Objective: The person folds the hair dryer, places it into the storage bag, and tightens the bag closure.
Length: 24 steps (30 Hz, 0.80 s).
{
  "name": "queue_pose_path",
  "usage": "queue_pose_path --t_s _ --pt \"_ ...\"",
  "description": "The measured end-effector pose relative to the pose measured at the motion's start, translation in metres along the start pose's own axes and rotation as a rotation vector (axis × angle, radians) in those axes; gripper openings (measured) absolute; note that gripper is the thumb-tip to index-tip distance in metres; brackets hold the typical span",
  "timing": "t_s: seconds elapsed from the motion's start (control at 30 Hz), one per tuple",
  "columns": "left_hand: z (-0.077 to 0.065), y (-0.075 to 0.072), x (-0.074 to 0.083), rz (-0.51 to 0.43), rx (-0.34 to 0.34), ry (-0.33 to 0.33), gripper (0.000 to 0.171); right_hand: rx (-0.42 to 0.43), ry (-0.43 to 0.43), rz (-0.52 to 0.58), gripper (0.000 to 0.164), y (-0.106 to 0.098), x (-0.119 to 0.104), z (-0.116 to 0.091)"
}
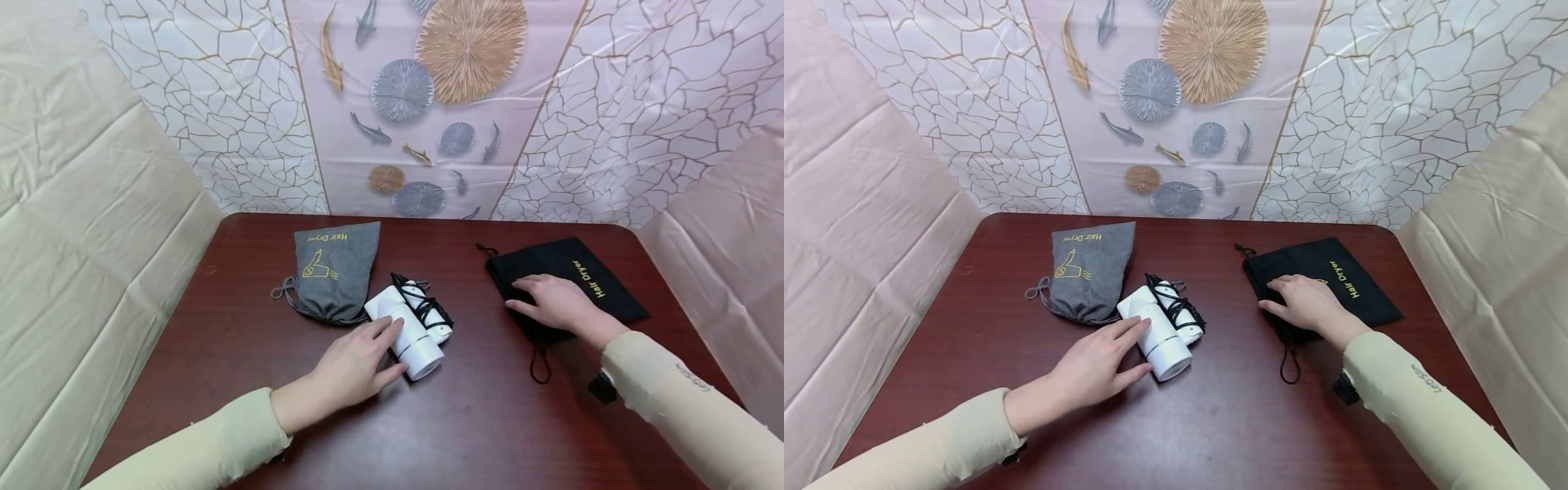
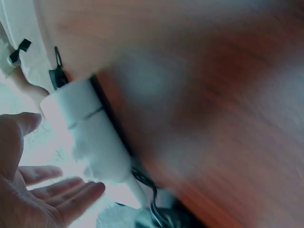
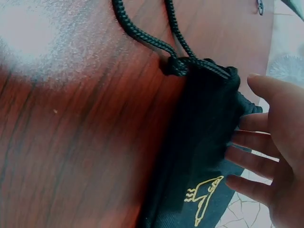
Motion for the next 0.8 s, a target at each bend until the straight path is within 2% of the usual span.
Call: queue_pose_path --t_s 0.1,0.3,0.6,0.8 --pt "-0.001 0.004 0.005 0.008 0.007 -0.016 0.068 0.012 -0.016 -0.023 0.053 0.004 0.0 0.0" --pt "-0.001 0.007 0.007 0.013 0.044 -0.006 0.069 0.029 -0.04 -0.027 0.049 0.005 0.002 -0.002" --pt "0.006 0.014 -0.01 0.015 0.036 -0.059 0.068 0.032 -0.083 0.032 0.032 -0.001 0.003 -0.002" --pt "0.012 0.018 -0.016 0.024 0.016 -0.084 0.07 0.04 -0.099 0.063 0.027 -0.006 0.008 0.001"
Point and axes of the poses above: each hand's wrist, its own z-axis towards the middle knuckle, its own y-axis out of the palm, x = y × z, the point moved 7 cm from there along z, towards the middle knuckle, and after that the axes turned 13 degrees about x, right-handed, at the moved point
